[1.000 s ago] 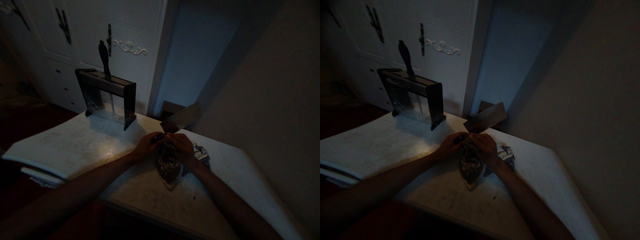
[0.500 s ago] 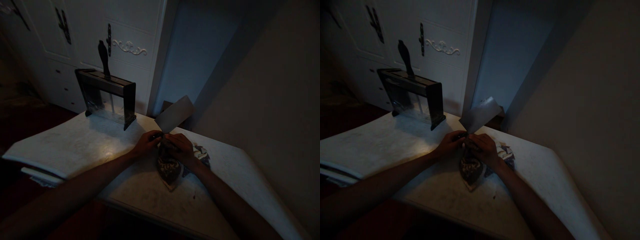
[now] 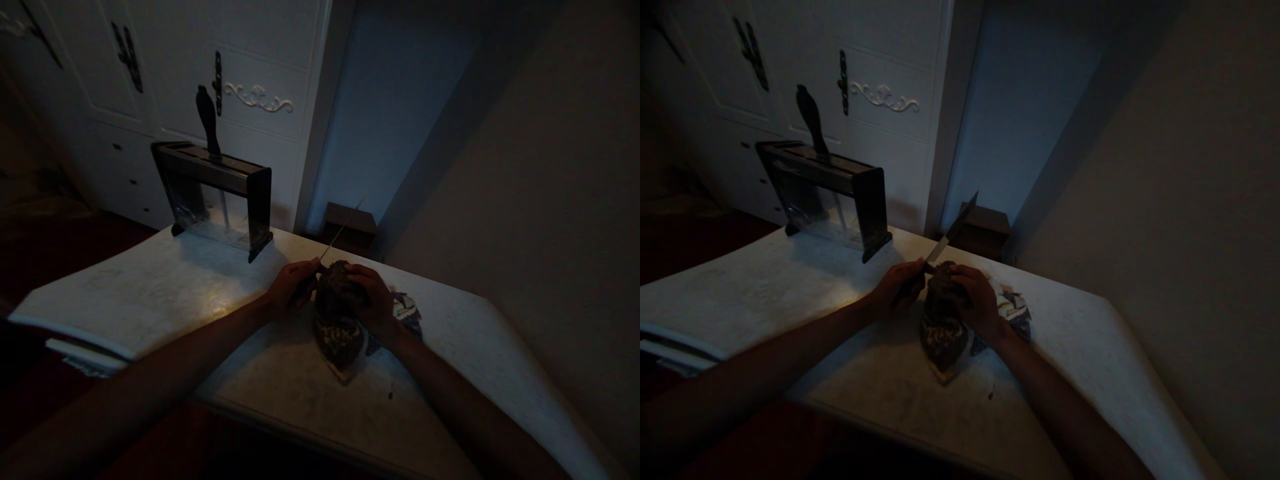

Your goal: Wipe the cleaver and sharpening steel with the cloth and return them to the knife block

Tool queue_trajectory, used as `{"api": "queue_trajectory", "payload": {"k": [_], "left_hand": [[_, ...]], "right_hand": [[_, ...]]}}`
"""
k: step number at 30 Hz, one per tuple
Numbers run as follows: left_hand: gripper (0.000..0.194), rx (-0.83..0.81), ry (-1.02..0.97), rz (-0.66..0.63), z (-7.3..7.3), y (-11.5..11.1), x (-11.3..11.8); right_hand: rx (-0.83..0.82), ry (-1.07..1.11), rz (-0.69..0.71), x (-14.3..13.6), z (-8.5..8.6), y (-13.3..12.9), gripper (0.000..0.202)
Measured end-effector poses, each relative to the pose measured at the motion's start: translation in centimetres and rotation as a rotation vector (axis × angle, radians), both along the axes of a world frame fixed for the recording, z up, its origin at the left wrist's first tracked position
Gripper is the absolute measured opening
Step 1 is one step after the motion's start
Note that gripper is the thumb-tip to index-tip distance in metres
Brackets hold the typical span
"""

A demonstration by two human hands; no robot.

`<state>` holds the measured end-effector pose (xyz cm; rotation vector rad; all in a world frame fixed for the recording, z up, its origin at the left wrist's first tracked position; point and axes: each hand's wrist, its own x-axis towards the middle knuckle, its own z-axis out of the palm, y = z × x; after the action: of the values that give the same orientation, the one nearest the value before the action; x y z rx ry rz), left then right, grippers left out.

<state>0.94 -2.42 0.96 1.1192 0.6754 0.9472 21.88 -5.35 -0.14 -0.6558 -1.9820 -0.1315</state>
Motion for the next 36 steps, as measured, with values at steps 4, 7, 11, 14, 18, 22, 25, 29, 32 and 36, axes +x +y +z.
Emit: {"api": "queue_trajectory", "payload": {"k": [4, 7, 11, 14, 18, 22, 25, 29, 32, 36], "left_hand": [[0.053, -0.088, 0.008, -0.149, 0.1, -0.1, -0.1], [0.057, -0.134, 0.032, -0.216, -0.1, -0.1, 0.0], [0.063, -0.121, 0.063, -0.296, -0.6, 0.0, 0.1], [0.062, -0.098, 0.073, -0.305, -0.7, -0.1, 0.2], [0.061, -0.068, 0.09, -0.309, -0.6, -0.2, 0.2], [0.064, -0.068, 0.051, -0.341, -0.6, -0.1, 0.0], [0.066, -0.114, 0.05, -0.374, -0.6, 0.1, -0.1], [0.067, -0.145, 0.058, -0.367, -0.3, 0.1, -0.4], [0.06, -0.104, 0.008, -0.347, 0.1, 0.0, -0.5], [0.049, -0.054, -0.025, -0.316, 0.4, -0.1, -0.7]], "right_hand": [[0.004, -0.024, 0.045, -0.2, 0.5, -0.7, 0.038], [0.009, -0.051, 0.081, -0.6, 0.9, -1.1, 0.037], [0.015, -0.116, 0.079, -0.9, 1.2, -1.3, 0.036], [0.027, -0.149, 0.055, -1.0, 1.3, -1.2, 0.034], [0.084, -0.155, 0.072, -1.2, 1.1, -1.0, 0.034], [0.09, -0.142, 0.086, -1.3, 0.9, -0.6, 0.036], [0.067, -0.149, 0.068, -1.3, 0.8, -0.4, 0.032], [0.028, -0.156, 0.049, -1.1, 0.6, -0.1, 0.03], [-0.044, -0.143, 0.029, -1.0, 0.2, 0.2, 0.028], [-0.22, -0.021, -0.048, -0.7, -0.4, 0.5, 0.027]]}}
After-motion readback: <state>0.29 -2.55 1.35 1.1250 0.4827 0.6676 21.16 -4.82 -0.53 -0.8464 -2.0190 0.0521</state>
